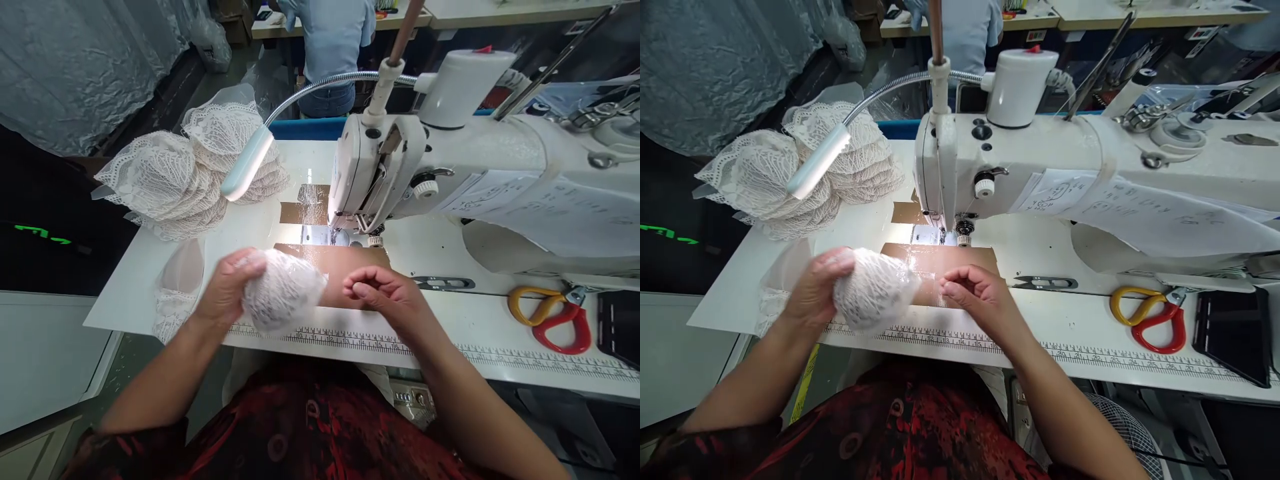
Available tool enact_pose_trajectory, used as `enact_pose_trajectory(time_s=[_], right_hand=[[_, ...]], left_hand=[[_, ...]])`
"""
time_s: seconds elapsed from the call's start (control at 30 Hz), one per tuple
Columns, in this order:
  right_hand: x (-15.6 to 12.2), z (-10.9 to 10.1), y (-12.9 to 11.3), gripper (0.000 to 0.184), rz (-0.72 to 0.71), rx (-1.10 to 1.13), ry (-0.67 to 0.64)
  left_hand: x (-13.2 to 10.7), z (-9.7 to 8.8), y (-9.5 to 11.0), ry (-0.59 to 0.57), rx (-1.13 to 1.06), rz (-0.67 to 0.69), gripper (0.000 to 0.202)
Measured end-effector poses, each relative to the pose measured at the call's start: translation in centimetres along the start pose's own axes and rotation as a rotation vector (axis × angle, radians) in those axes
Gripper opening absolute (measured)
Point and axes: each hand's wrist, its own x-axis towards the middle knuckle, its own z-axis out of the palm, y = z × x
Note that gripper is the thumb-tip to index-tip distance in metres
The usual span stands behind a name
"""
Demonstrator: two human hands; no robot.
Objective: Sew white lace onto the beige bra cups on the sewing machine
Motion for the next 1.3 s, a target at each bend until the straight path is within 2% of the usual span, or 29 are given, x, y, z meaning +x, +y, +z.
enact_pose_trajectory(time_s=[0.07, 0.1, 0.13, 0.17, 0.23, 0.3, 0.37, 0.43, 0.5, 0.53, 0.6, 0.67, 0.7, 0.77, 0.83, 0.9, 1.0, 1.13, 1.3], right_hand=[[-0.2, -1.5, -0.4, 0.025, -0.016, -0.126, 0.061], [-0.2, -2.1, -0.7, 0.024, -0.034, -0.211, 0.082], [-0.1, -2.5, -1.0, 0.023, -0.052, -0.302, 0.092], [0.1, -2.7, -1.3, 0.023, -0.073, -0.393, 0.091], [1.0, -2.6, -2.0, 0.022, -0.111, -0.562, 0.062], [2.3, -2.2, -2.2, 0.022, -0.139, -0.695, 0.009], [3.5, -1.7, -2.0, 0.024, -0.172, -0.779, -0.035], [4.4, -1.1, -1.2, 0.026, -0.223, -0.841, -0.058], [4.8, -0.6, -0.1, 0.027, -0.291, -0.928, -0.072], [4.8, -0.3, 0.4, 0.027, -0.321, -0.991, -0.08], [4.6, 0.0, 1.1, 0.025, -0.371, -1.136, -0.095], [4.4, 0.3, 1.5, 0.022, -0.402, -1.26, -0.088], [4.3, 0.3, 1.6, 0.022, -0.416, -1.305, -0.08], [4.1, 0.4, 1.7, 0.024, -0.438, -1.372, -0.057], [4.0, 0.4, 1.8, 0.027, -0.452, -1.42, -0.032], [4.2, 0.5, 1.9, 0.031, -0.45, -1.449, -0.011], [4.6, 0.6, 1.8, 0.036, -0.397, -1.466, 0.018], [5.4, 0.8, 1.2, 0.043, -0.337, -1.442, 0.051], [5.8, 0.9, 0.9, 0.043, -0.299, -1.411, 0.076]], left_hand=[[0.9, -1.3, 1.5, 0.224, 0.287, 0.264, 0.019], [1.5, -1.5, 1.9, 0.295, 0.469, 0.4, 0.018], [2.2, -1.1, 2.0, 0.312, 0.669, 0.53, 0.019], [3.0, -0.3, 1.8, 0.281, 0.873, 0.638, 0.02], [4.6, 2.3, 0.4, 0.103, 1.251, 0.768, 0.02], [5.8, 5.5, -1.5, -0.144, 1.583, 0.715, 0.018], [5.9, 8.1, -3.2, -0.258, 1.657, 0.691, 0.02], [5.1, 9.5, -3.9, -0.297, 1.656, 0.686, 0.023], [4.1, 9.7, -3.5, -0.305, 1.661, 0.675, 0.026], [3.7, 9.4, -2.9, -0.323, 1.649, 0.665, 0.027], [3.4, 8.5, -1.6, -0.436, 1.549, 0.621, 0.028], [3.8, 7.3, -0.5, -0.571, 1.35, 0.556, 0.03], [4.2, 6.8, -0.3, -0.594, 1.247, 0.542, 0.031], [5.1, 6.0, -0.6, -0.533, 1.135, 0.601, 0.029], [6.0, 5.6, -1.8, -0.436, 1.15, 0.744, 0.027], [6.7, 5.5, -3.0, -0.396, 1.201, 0.855, 0.027], [7.8, 5.5, -3.9, -0.393, 1.212, 0.917, 0.027], [9.4, 5.1, -3.7, -0.425, 1.191, 0.946, 0.028], [11.1, 4.4, -3.8, -0.467, 1.173, 0.981, 0.026]])
